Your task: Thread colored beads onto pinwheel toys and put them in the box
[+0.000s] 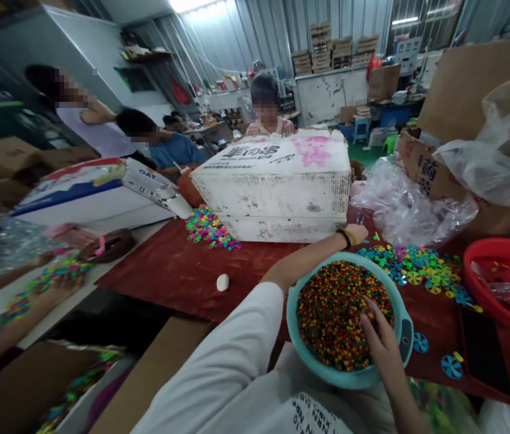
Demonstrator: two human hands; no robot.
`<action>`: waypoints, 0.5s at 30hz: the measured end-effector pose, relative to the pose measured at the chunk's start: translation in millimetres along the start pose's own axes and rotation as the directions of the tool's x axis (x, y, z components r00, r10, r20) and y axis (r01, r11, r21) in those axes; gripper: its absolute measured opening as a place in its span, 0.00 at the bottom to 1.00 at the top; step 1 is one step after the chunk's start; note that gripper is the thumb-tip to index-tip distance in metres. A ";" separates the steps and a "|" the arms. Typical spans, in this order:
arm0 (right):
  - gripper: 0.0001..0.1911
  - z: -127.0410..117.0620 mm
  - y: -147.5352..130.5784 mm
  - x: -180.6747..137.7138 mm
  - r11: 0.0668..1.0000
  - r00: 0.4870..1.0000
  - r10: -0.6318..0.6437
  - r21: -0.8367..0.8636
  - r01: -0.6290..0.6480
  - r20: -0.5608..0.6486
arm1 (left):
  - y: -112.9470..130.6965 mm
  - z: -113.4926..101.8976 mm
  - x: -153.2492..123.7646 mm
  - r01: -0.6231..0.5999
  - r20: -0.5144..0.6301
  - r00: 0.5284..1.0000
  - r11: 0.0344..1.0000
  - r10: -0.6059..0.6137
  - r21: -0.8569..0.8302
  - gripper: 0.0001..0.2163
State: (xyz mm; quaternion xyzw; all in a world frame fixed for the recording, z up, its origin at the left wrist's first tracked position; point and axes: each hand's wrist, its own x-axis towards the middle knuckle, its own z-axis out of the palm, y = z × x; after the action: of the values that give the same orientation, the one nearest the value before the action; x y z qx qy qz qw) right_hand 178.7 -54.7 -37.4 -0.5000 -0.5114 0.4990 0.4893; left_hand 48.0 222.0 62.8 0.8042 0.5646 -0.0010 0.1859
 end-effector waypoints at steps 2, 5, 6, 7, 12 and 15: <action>0.33 2.8 -11.2 6.1 1.000 1.000 0.003 0.002 -0.003 -0.005 | -6.3 -9.7 -31.0 -0.001 -0.042 0.999 0.996 -0.002 -0.087 0.09; 0.29 12.8 -34.5 16.2 1.000 1.000 -0.007 -0.004 0.007 -0.007 | -11.1 -10.3 -92.4 -0.088 -0.071 0.995 0.912 0.065 -0.401 0.13; 0.27 17.5 -43.1 19.0 1.000 1.000 -0.014 -0.012 0.014 0.002 | -10.2 -6.1 -115.9 -0.138 -0.081 0.990 0.743 0.113 -0.655 0.14; 0.27 22.8 -51.6 21.0 1.000 1.000 -0.021 -0.013 0.021 0.014 | -8.0 -0.2 -139.9 -0.159 -0.083 0.982 0.516 0.167 -0.841 0.16; 0.27 51.1 -81.9 15.7 0.993 0.994 -0.107 0.046 0.108 -0.021 | 6.6 32.3 -229.7 -0.181 -0.186 0.977 -0.056 0.104 -0.982 0.22; 0.26 63.7 -88.0 5.2 0.992 0.993 -0.114 0.049 0.114 0.001 | 3.1 39.7 -247.3 -0.251 -0.250 0.967 0.019 0.042 -0.968 0.22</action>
State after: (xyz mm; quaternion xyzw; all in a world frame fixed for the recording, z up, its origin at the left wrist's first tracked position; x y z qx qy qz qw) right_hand 112.9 -51.0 49.1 -0.4569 -0.5278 0.4836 0.5281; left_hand -30.5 -15.3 79.2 0.5005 0.3324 0.4701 0.6465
